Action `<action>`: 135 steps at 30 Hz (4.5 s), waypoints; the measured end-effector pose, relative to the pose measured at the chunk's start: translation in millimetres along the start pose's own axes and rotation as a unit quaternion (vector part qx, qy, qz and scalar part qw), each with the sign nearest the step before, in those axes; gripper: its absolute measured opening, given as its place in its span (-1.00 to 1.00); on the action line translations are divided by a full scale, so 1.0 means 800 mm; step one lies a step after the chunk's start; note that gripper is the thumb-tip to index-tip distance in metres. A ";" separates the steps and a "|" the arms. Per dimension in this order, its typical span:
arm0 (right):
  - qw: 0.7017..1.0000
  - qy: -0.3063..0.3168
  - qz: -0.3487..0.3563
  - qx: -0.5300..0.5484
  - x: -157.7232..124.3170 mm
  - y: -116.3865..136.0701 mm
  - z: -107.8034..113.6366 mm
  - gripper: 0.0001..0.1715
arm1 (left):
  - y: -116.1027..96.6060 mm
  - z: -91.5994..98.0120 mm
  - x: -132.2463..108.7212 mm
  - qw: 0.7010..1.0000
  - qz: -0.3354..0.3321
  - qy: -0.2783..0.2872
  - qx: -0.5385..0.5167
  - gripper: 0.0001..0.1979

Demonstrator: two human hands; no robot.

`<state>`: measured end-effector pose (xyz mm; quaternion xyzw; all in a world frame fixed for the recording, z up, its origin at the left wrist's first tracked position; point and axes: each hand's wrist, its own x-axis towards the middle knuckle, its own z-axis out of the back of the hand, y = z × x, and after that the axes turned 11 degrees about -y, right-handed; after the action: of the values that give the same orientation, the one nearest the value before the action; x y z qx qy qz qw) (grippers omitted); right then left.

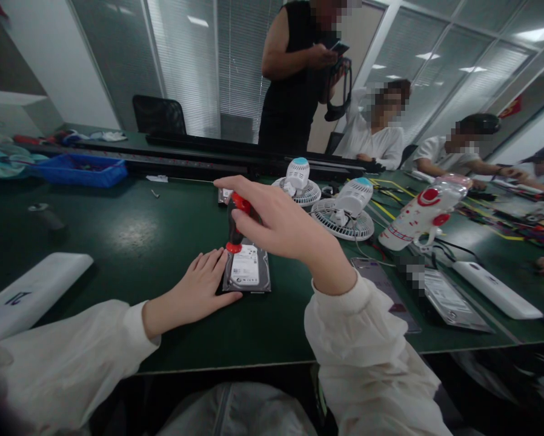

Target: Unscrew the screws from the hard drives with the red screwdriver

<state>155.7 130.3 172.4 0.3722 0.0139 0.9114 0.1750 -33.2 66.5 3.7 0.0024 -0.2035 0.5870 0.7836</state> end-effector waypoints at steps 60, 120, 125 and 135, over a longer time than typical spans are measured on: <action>0.999 -0.015 -0.033 -0.038 0.000 0.003 -0.004 -0.51 | 0.000 0.002 0.001 1.000 0.002 0.014 0.008 0.02; 0.998 -0.005 -0.023 -0.055 0.005 -0.001 -0.006 -0.67 | 0.002 0.002 0.000 1.000 0.000 0.003 0.001 0.01; 0.998 0.001 0.025 0.055 0.006 -0.004 -0.008 -0.78 | -0.001 0.004 0.000 1.000 0.000 0.012 0.008 0.01; 1.000 -0.016 -0.002 -0.005 0.004 0.004 -0.011 -0.66 | 0.001 0.001 0.000 1.000 0.001 0.005 0.006 0.00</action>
<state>146.4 129.2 168.6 0.3859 0.0075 0.9050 0.1788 -34.3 66.1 4.5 0.0041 -0.1958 0.5894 0.7838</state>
